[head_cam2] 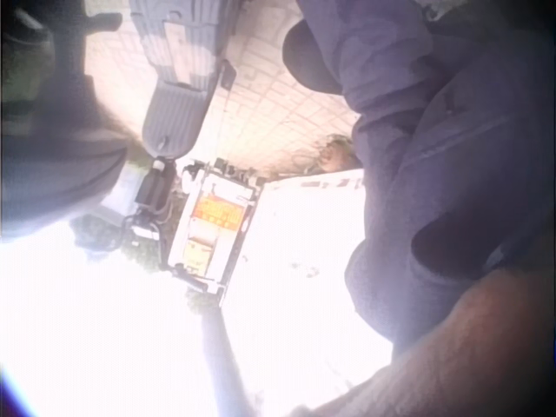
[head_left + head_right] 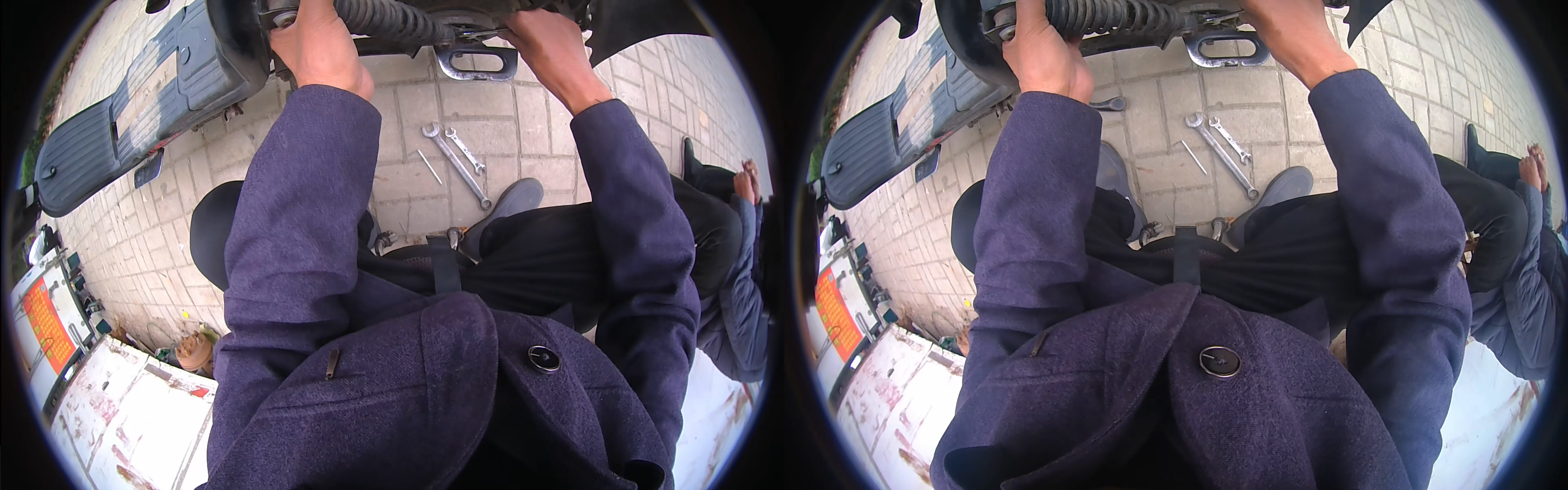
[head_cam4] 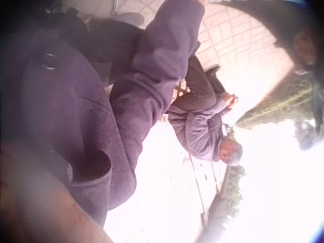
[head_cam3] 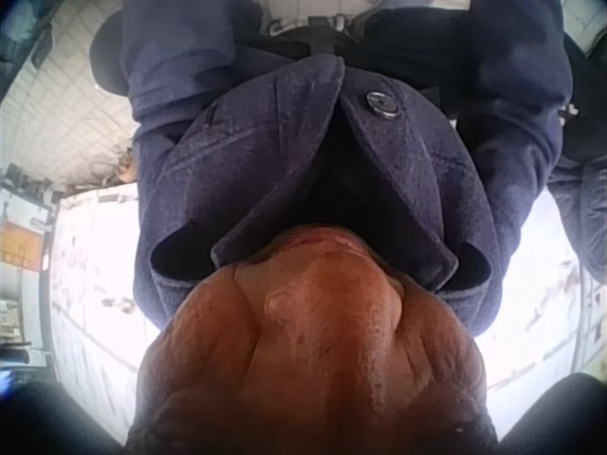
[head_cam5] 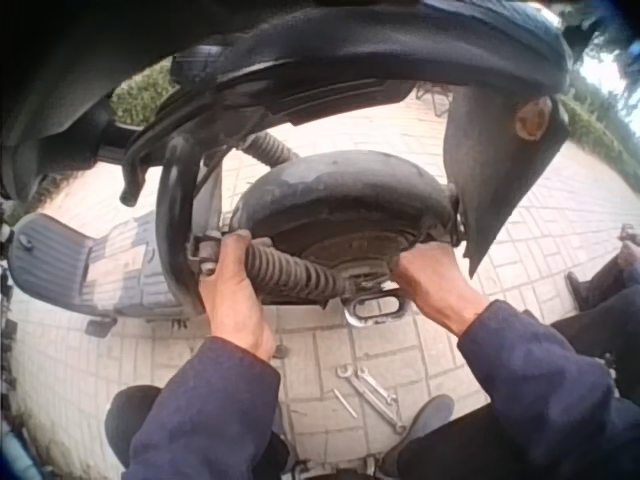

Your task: The person uses a wrench to tighten a bolt on the rear suspension of a motorcycle. They repeatedly reposition the wrench and apply torque to the fastener while seated on the ground.

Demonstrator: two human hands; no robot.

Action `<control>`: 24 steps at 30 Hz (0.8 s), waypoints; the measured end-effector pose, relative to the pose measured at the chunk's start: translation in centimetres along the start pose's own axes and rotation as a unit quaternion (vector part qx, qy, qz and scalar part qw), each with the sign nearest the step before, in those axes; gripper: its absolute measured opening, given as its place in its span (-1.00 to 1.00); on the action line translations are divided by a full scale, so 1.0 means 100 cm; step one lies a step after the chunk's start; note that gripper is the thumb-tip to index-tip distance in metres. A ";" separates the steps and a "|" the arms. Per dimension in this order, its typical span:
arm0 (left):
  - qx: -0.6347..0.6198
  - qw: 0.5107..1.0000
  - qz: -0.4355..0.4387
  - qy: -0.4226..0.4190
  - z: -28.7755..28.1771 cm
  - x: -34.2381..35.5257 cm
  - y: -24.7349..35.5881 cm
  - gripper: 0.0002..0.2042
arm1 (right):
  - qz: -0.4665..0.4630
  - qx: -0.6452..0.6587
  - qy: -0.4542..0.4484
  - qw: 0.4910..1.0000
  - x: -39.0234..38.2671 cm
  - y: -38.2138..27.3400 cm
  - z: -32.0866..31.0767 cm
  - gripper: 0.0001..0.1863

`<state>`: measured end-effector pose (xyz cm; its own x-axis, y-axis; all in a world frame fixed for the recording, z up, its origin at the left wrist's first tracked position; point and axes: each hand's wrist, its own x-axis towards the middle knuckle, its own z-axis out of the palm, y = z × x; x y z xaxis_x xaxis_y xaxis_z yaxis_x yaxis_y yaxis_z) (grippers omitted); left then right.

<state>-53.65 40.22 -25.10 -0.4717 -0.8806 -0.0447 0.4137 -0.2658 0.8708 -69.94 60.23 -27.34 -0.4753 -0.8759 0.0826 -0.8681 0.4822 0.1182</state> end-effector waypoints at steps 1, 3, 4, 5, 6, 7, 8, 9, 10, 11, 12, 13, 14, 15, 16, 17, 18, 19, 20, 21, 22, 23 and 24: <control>-0.008 1.000 0.000 -0.001 0.001 0.000 -0.001 -0.76 | 0.005 -0.047 -0.016 0.999 0.006 -0.005 -0.004 -0.88; -0.009 1.000 -0.005 0.005 0.001 0.000 -0.002 -0.76 | -0.019 -0.083 -0.013 0.996 0.016 -0.019 -0.011 -0.92; -0.009 1.000 -0.006 0.008 0.001 0.000 -0.003 -0.76 | -0.049 -0.073 0.005 0.996 0.019 -0.027 -0.015 -0.92; -0.009 1.000 -0.007 0.005 0.001 0.001 -0.003 -0.76 | -0.079 -0.063 0.024 0.995 0.023 -0.036 -0.017 -0.92; -0.009 1.000 -0.007 0.001 0.001 0.002 -0.002 -0.76 | -0.091 -0.051 0.049 0.993 0.027 -0.047 -0.018 -0.92; -0.008 1.000 -0.008 -0.001 -0.001 0.002 -0.002 -0.76 | -0.102 -0.038 0.073 0.991 0.030 -0.058 -0.018 -0.91; 0.003 1.000 -0.005 -0.005 -0.002 0.003 -0.002 -0.77 | -0.098 -0.082 0.059 0.990 0.033 -0.073 -0.016 -0.90; 0.002 1.000 -0.002 -0.009 -0.003 0.003 -0.001 -0.76 | -0.101 -0.081 0.067 0.989 0.033 -0.084 -0.014 -0.89; 0.000 1.000 0.001 -0.014 -0.003 0.004 -0.001 -0.76 | -0.098 -0.069 0.048 0.992 0.034 -0.091 -0.013 -0.89; -0.001 1.000 0.003 -0.019 -0.003 0.005 -0.002 -0.76 | -0.095 -0.055 0.030 0.994 0.034 -0.094 -0.012 -0.88; 0.003 1.000 0.000 -0.020 -0.003 0.005 -0.002 -0.75 | -0.087 -0.048 0.040 0.994 0.032 -0.086 -0.012 -0.88; 0.008 1.000 -0.004 -0.019 -0.002 0.005 -0.002 -0.75 | -0.081 -0.041 0.049 0.995 0.026 -0.071 -0.014 -0.87; 0.011 1.000 -0.006 -0.017 -0.002 0.005 -0.001 -0.74 | -0.077 -0.036 0.058 0.995 0.019 -0.055 -0.016 -0.87; 0.012 1.000 -0.008 -0.012 -0.003 0.005 -0.001 -0.74 | -0.052 -0.027 0.041 0.997 0.017 -0.037 -0.017 -0.85; -0.006 1.000 -0.015 -0.007 -0.002 0.005 -0.002 -0.74 | -0.042 -0.019 0.006 0.999 0.011 -0.021 -0.018 -0.88; -0.006 1.000 -0.006 -0.003 -0.002 0.005 -0.002 -0.73 | -0.050 -0.039 -0.027 0.998 0.009 -0.010 -0.018 -0.83; -0.006 1.000 0.002 0.001 -0.002 0.006 -0.003 -0.73 | -0.041 -0.029 -0.003 0.999 0.001 -0.008 -0.014 -0.86; -0.005 1.000 0.008 0.003 -0.002 0.006 -0.004 -0.73 | -0.029 -0.018 0.020 0.999 -0.006 -0.007 -0.011 -0.89; -0.013 1.000 0.007 0.004 -0.001 0.006 -0.004 -0.73 | -0.060 -0.032 0.039 0.997 -0.007 -0.007 -0.008 -0.90; -0.009 1.000 0.001 0.004 -0.001 0.006 -0.004 -0.72 | -0.090 -0.046 0.059 0.993 -0.008 -0.009 -0.007 -0.90; -0.004 1.000 -0.006 0.003 -0.002 0.005 -0.004 -0.72 | -0.118 -0.059 0.079 0.988 -0.009 -0.011 -0.006 -0.91; 0.003 1.000 -0.013 0.002 -0.002 0.005 -0.003 -0.72 | -0.104 -0.050 0.071 0.991 -0.010 -0.012 -0.006 -0.90; 0.000 1.000 -0.015 -0.004 -0.002 0.004 -0.003 -0.72 | -0.090 -0.043 0.066 0.993 -0.010 -0.011 -0.006 -0.90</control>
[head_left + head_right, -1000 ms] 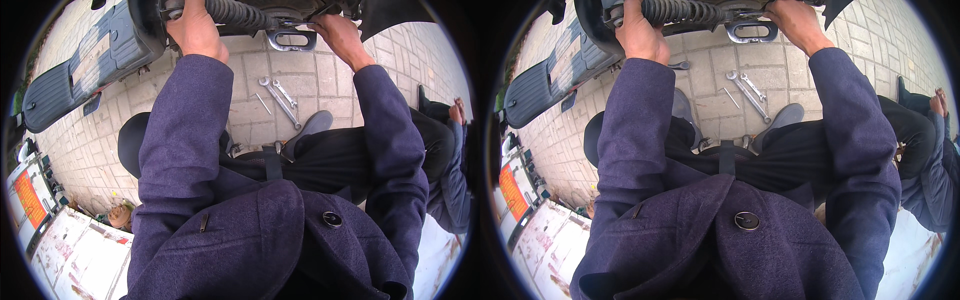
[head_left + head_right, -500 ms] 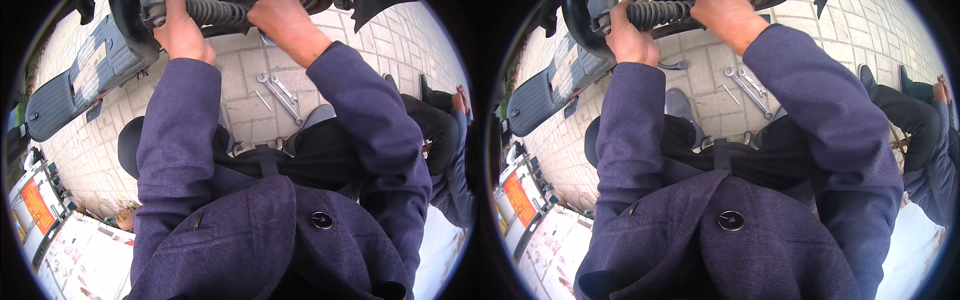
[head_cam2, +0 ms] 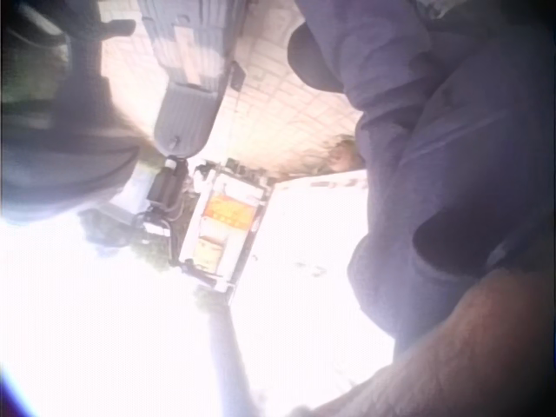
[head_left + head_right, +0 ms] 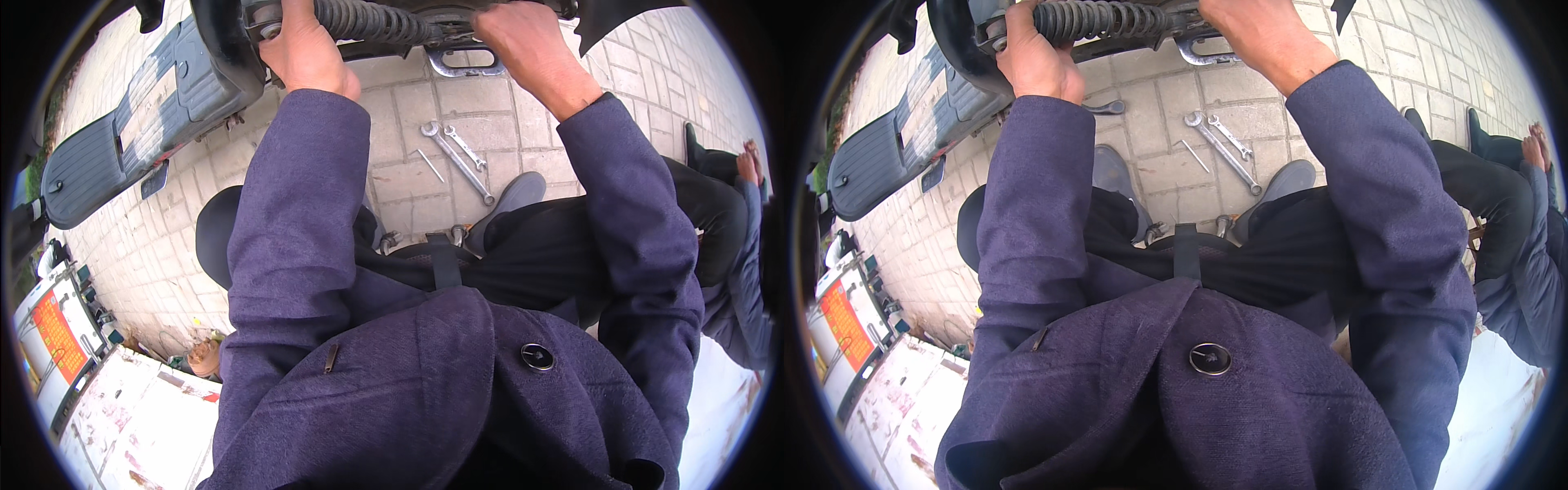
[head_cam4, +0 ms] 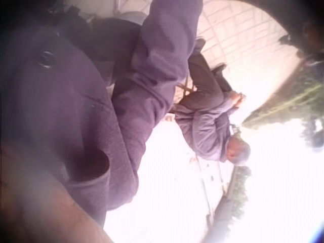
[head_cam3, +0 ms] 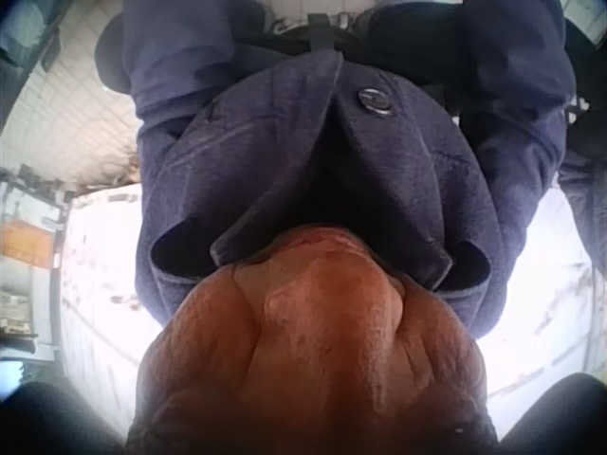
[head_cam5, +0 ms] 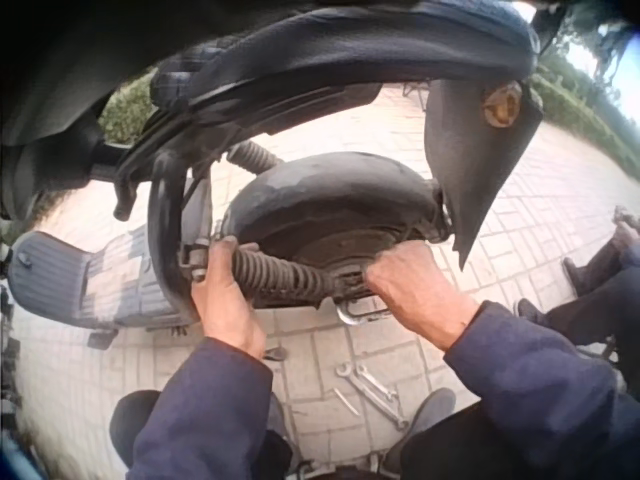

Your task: The person uses a wrench to tighten a bolt on the rear suspension of a motorcycle. They repeatedly reposition the wrench and apply torque to the fastener while seated on the ground.

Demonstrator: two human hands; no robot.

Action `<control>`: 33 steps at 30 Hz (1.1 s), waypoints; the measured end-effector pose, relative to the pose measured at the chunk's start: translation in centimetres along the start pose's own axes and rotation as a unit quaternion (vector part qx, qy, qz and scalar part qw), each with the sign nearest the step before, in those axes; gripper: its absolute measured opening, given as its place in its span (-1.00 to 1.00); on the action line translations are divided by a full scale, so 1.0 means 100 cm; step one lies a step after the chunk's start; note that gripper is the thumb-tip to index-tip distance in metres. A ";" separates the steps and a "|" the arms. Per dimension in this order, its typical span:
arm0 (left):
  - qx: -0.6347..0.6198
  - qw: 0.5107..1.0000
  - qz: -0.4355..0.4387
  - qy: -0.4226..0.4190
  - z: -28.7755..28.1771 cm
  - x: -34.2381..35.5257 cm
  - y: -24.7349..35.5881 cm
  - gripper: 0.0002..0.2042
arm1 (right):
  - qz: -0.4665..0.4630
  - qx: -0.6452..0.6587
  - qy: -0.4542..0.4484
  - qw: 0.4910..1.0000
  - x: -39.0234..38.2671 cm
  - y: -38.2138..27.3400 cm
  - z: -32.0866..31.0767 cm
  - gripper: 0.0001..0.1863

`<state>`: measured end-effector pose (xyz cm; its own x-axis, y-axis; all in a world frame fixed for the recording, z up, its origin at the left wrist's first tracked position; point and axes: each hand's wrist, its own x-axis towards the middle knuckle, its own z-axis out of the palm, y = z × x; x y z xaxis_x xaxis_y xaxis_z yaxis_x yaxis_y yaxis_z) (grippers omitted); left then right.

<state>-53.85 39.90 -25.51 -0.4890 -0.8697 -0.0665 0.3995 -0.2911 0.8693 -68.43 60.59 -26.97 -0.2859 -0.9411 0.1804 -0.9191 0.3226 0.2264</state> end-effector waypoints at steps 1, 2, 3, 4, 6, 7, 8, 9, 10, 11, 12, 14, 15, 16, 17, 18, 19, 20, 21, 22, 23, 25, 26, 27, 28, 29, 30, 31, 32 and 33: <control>-0.004 1.000 0.001 -0.003 0.000 0.000 0.000 -0.72 | 0.011 0.006 -0.004 1.000 0.001 0.003 0.001 -0.89; -0.010 1.000 0.003 -0.004 0.000 -0.001 0.001 -0.72 | 0.034 0.019 -0.027 0.999 -0.005 0.010 -0.001 -0.83; -0.005 1.000 0.003 0.001 -0.001 0.000 0.001 -0.72 | 0.081 0.054 -0.086 0.992 -0.009 0.018 0.001 -0.79; 0.001 1.000 0.002 0.006 -0.001 0.000 0.001 -0.72 | 0.088 0.130 -0.076 0.985 -0.014 0.026 0.004 -0.75; -0.005 1.000 0.000 0.008 -0.001 0.002 0.000 -0.73 | 0.112 0.255 -0.091 0.956 -0.025 0.040 0.016 -0.64; -0.005 1.000 0.003 0.009 -0.001 0.003 -0.001 -0.73 | 0.121 0.258 -0.090 0.954 -0.032 0.044 0.023 -0.64; -0.006 1.000 0.006 0.010 -0.001 0.004 -0.002 -0.74 | 0.129 0.262 -0.089 0.952 -0.039 0.047 0.030 -0.63; -0.007 1.000 0.009 0.011 -0.001 0.004 -0.002 -0.74 | 0.148 0.263 -0.100 0.948 -0.044 0.049 0.037 -0.62; -0.007 1.000 0.008 0.009 -0.001 0.005 -0.003 -0.75 | 0.158 0.279 -0.098 0.942 -0.048 0.049 0.044 -0.62; -0.007 1.000 0.007 0.008 -0.001 0.005 -0.003 -0.75 | 0.146 0.297 -0.087 0.940 -0.050 0.051 0.049 -0.62; -0.007 1.000 0.005 0.008 -0.002 0.005 -0.003 -0.75 | 0.143 0.314 -0.085 0.935 -0.050 0.053 0.053 -0.63; -0.009 1.000 0.008 0.004 -0.002 0.005 -0.003 -0.76 | 0.137 0.337 -0.075 0.928 -0.048 0.054 0.060 -0.63; -0.010 1.000 0.009 0.001 -0.002 0.004 -0.003 -0.76 | 0.136 0.343 -0.067 0.927 -0.047 0.053 0.063 -0.63; -0.011 1.000 0.011 0.000 -0.003 0.004 -0.003 -0.76 | 0.135 0.350 -0.061 0.925 -0.045 0.053 0.066 -0.63; -0.011 1.000 0.012 -0.001 -0.003 0.004 -0.003 -0.76 | 0.145 0.365 -0.062 0.917 -0.045 0.053 0.067 -0.63; -0.011 1.000 0.014 -0.003 -0.003 0.003 -0.003 -0.77 | 0.156 0.382 -0.067 0.908 -0.046 0.051 0.069 -0.63; -0.011 1.000 0.012 -0.002 -0.003 0.003 -0.003 -0.77 | 0.166 0.399 -0.071 0.899 -0.046 0.050 0.072 -0.62; -0.011 1.000 0.010 0.000 -0.002 0.003 -0.002 -0.77 | 0.168 0.376 -0.059 0.909 -0.047 0.048 0.074 -0.63; -0.011 1.000 0.007 0.001 -0.002 0.002 -0.002 -0.77 | 0.170 0.352 -0.049 0.919 -0.048 0.043 0.078 -0.64; -0.010 1.000 0.011 0.000 -0.001 0.002 -0.001 -0.77 | 0.180 0.327 -0.046 0.927 -0.048 0.040 0.081 -0.65; -0.009 1.000 0.016 -0.001 0.000 0.001 0.000 -0.77 | 0.175 0.322 -0.041 0.930 -0.049 0.037 0.082 -0.66; -0.010 1.000 0.012 0.006 0.001 0.001 0.001 -0.76 | 0.189 0.311 -0.055 0.930 -0.050 0.033 0.085 -0.66; -0.012 1.000 0.003 0.014 0.002 0.000 0.001 -0.76 | 0.178 0.280 -0.046 0.942 -0.049 0.032 0.085 -0.66; -0.013 1.000 -0.005 0.022 0.003 0.000 0.002 -0.76 | 0.151 0.270 -0.037 0.950 -0.049 0.033 0.084 -0.66; -0.012 1.000 -0.004 0.022 0.003 0.000 0.003 -0.76 | 0.136 0.257 -0.046 0.956 -0.048 0.036 0.082 -0.65; -0.012 1.000 -0.003 0.023 0.004 -0.001 0.003 -0.75 | 0.127 0.243 -0.066 0.959 -0.046 0.039 0.080 -0.65; -0.011 1.000 -0.002 0.025 0.004 -0.001 0.003 -0.75 | 0.114 0.235 -0.059 0.964 -0.045 0.043 0.078 -0.65; -0.011 1.000 0.004 0.019 0.003 -0.001 0.003 -0.75 | 0.105 0.224 -0.064 0.967 -0.043 0.046 0.075 -0.66; -0.011 1.000 0.010 0.013 0.003 -0.001 0.003 -0.75 | 0.097 0.213 -0.068 0.970 -0.042 0.048 0.073 -0.67; -0.011 1.000 0.016 0.006 0.003 -0.001 0.003 -0.75 | 0.096 0.218 -0.055 0.970 -0.042 0.047 0.073 -0.67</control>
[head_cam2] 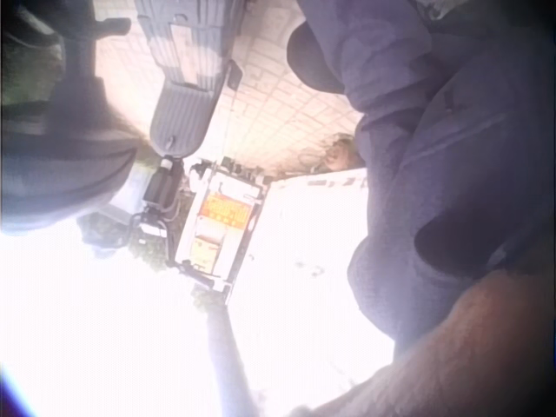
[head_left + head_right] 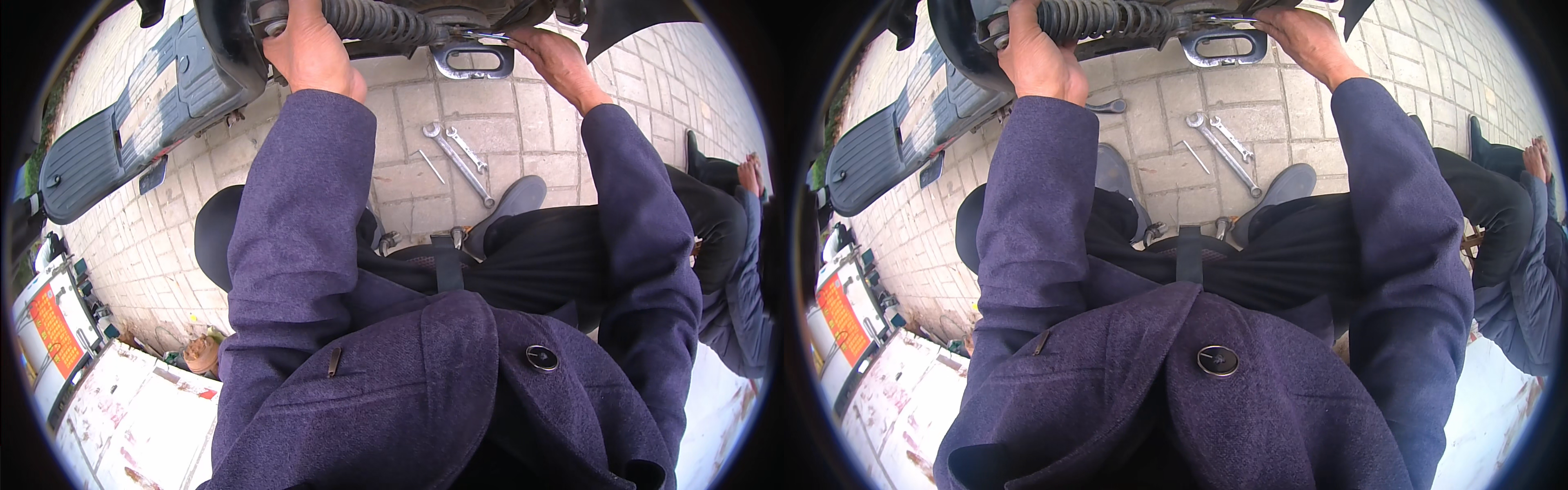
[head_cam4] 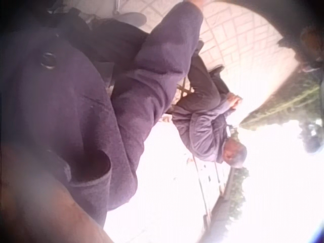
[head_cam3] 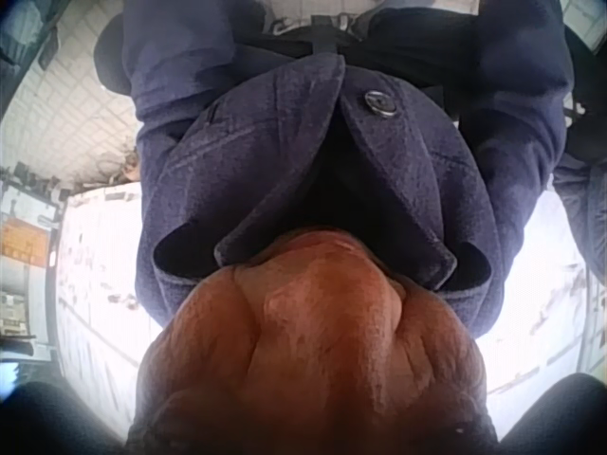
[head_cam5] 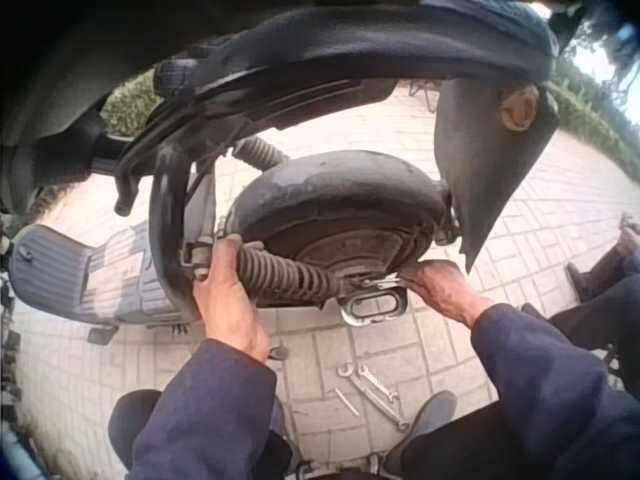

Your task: The person uses a wrench to tighten a bolt on the rear suspension of a motorcycle. They repeatedly reposition the wrench and apply torque to the fastener while seated on the ground.

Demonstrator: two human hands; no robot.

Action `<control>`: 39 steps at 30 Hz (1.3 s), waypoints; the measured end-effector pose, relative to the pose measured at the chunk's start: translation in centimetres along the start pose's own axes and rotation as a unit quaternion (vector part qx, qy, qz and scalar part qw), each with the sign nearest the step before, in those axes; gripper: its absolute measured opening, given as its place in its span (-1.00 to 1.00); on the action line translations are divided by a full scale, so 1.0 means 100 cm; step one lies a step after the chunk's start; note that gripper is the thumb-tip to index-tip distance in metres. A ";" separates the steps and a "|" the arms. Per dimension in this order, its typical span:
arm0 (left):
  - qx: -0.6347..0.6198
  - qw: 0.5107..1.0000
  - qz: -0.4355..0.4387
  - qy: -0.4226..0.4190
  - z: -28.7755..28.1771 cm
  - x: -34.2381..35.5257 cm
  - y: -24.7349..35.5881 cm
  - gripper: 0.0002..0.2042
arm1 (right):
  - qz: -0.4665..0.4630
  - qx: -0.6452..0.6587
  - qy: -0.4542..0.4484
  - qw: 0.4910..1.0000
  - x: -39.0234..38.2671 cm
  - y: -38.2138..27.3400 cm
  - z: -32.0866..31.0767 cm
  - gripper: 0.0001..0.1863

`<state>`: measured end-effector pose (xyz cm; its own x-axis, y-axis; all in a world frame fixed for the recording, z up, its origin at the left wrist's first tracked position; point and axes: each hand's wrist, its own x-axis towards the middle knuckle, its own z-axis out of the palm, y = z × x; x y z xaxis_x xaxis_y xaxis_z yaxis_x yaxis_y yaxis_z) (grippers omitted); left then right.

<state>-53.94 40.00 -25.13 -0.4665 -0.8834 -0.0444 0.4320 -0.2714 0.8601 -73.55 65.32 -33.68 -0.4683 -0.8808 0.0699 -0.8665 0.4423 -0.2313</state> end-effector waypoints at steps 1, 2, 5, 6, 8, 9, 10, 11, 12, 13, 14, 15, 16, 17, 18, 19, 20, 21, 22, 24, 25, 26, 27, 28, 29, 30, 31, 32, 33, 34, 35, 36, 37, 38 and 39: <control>0.002 1.000 0.004 0.000 0.000 0.000 -0.001 -0.75 | -0.004 0.006 0.011 1.000 0.000 -0.001 0.001 -0.68; 0.005 1.000 0.007 0.000 -0.001 0.000 -0.001 -0.74 | -0.007 0.013 0.022 1.000 0.000 -0.002 0.002 -0.68; 0.007 1.000 -0.010 0.008 -0.002 0.001 -0.002 -0.73 | -0.030 -0.011 0.017 0.999 0.002 -0.007 0.009 -0.69; 0.007 1.000 -0.020 0.011 -0.002 0.001 -0.002 -0.72 | -0.027 -0.013 0.019 0.999 0.004 -0.007 0.010 -0.69; 0.003 1.000 -0.009 0.001 -0.003 0.001 -0.002 -0.72 | -0.022 -0.017 0.024 0.999 0.006 -0.007 0.012 -0.69; 0.002 1.000 -0.003 -0.004 -0.003 0.001 -0.002 -0.72 | -0.014 -0.014 0.022 1.000 0.006 -0.006 0.012 -0.69; 0.001 1.000 -0.001 -0.005 -0.003 0.001 -0.002 -0.72 | -0.007 -0.012 0.021 1.000 0.006 -0.006 0.013 -0.69; 0.000 1.000 0.001 -0.004 -0.002 0.001 -0.002 -0.72 | -0.001 -0.010 0.020 1.000 0.006 -0.005 0.013 -0.69; 0.000 1.000 0.002 -0.004 -0.002 0.000 -0.002 -0.73 | 0.001 -0.006 0.019 1.000 0.006 -0.005 0.014 -0.69; 0.001 1.000 0.001 -0.002 -0.001 0.000 -0.002 -0.73 | 0.003 -0.002 0.018 1.000 0.006 -0.004 0.015 -0.69; 0.002 1.000 -0.001 0.000 -0.001 -0.001 -0.001 -0.73 | 0.006 0.003 0.017 1.000 0.006 -0.005 0.016 -0.68; 0.003 1.000 -0.002 0.001 0.000 -0.001 -0.001 -0.73 | 0.004 0.001 0.021 1.000 0.006 -0.005 0.017 -0.68; 0.005 1.000 -0.007 0.006 0.000 -0.002 -0.001 -0.72 | 0.003 0.000 0.024 1.000 0.006 -0.006 0.016 -0.68; 0.006 1.000 -0.011 0.011 0.001 -0.003 -0.001 -0.72 | 0.001 -0.002 0.028 1.000 0.007 -0.007 0.015 -0.68; 0.008 1.000 -0.015 0.016 0.001 -0.004 -0.001 -0.72 | 0.012 -0.022 0.017 1.000 0.008 -0.008 0.012 -0.68; 0.006 1.000 -0.013 0.009 0.000 -0.003 0.000 -0.72 | 0.023 -0.042 0.006 0.999 0.009 -0.010 0.009 -0.68; 0.004 1.000 -0.011 0.002 0.000 -0.002 0.001 -0.71 | 0.035 -0.063 -0.005 0.997 0.010 -0.013 0.004 -0.68; 0.002 1.000 -0.010 -0.005 -0.001 -0.002 0.001 -0.71 | 0.030 -0.070 -0.003 0.997 0.012 -0.015 -0.003 -0.68; 0.002 1.000 -0.006 -0.006 -0.001 -0.001 0.000 -0.71 | 0.025 -0.078 -0.002 0.997 0.014 -0.017 -0.012 -0.69; -0.001 1.000 0.003 -0.008 -0.002 0.000 -0.001 -0.71 | 0.019 -0.104 0.016 0.994 0.016 -0.028 -0.027 -0.72; 0.001 1.000 0.002 -0.007 -0.002 0.000 -0.002 -0.72 | 0.018 -0.123 0.032 0.992 0.016 -0.037 -0.031 -0.74; 0.003 1.000 0.002 -0.006 -0.003 0.001 -0.003 -0.72 | 0.016 -0.141 0.049 0.989 0.020 -0.046 -0.035 -0.76; 0.006 1.000 0.001 -0.004 -0.004 0.001 -0.004 -0.73 | -0.026 -0.195 0.099 0.975 0.032 -0.057 -0.037 -0.93; 0.005 1.000 0.001 -0.004 -0.005 0.002 -0.004 -0.73 | -0.049 -0.207 0.088 0.973 0.037 -0.066 -0.043 -0.94; 0.005 1.000 0.000 -0.005 -0.005 0.002 -0.004 -0.74 | -0.071 -0.219 0.078 0.970 0.040 -0.074 -0.049 -0.95; 0.006 1.000 -0.003 -0.006 -0.006 0.002 -0.004 -0.74 | -0.092 -0.229 0.067 0.967 0.042 -0.083 -0.054 -0.95; 0.010 1.000 -0.001 -0.006 -0.006 0.003 -0.004 -0.75 | -0.106 -0.204 0.059 0.972 0.047 -0.094 -0.056 -0.95; 0.013 1.000 0.002 -0.007 -0.006 0.004 -0.003 -0.76 | -0.145 -0.229 0.069 0.960 0.053 -0.104 -0.059 -0.96; 0.017 1.000 0.004 -0.008 -0.005 0.004 -0.003 -0.77 | -0.140 -0.200 0.047 0.969 0.057 -0.115 -0.058 -0.95; 0.019 1.000 0.001 -0.004 -0.004 0.003 -0.003 -0.77 | -0.137 -0.170 0.026 0.976 0.061 -0.124 -0.058 -0.94; 0.021 1.000 0.000 0.001 -0.003 0.002 -0.003 -0.78 | -0.143 -0.166 0.043 0.975 0.063 -0.130 -0.059 -0.93; 0.022 1.000 -0.001 0.006 -0.002 0.001 -0.001 -0.79 | -0.151 -0.162 0.061 0.973 0.064 -0.136 -0.058 -0.92; 0.017 1.000 0.010 -0.004 -0.001 -0.001 -0.001 -0.79 | -0.160 -0.159 0.078 0.971 0.066 -0.139 -0.058 -0.91; 0.011 1.000 0.022 -0.013 0.000 -0.004 -0.002 -0.79 | -0.159 -0.164 0.057 0.972 0.065 -0.137 -0.060 -0.91; 0.004 0.999 0.034 -0.020 0.000 -0.006 -0.001 -0.79 | -0.160 -0.170 0.036 0.972 0.062 -0.132 -0.064 -0.91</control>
<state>-53.73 40.59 -25.19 -0.4658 -0.8842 0.0349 0.4576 -0.2070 0.8647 -66.10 55.14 -23.99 -0.1656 -0.9738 0.1561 -0.9711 0.1886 0.1463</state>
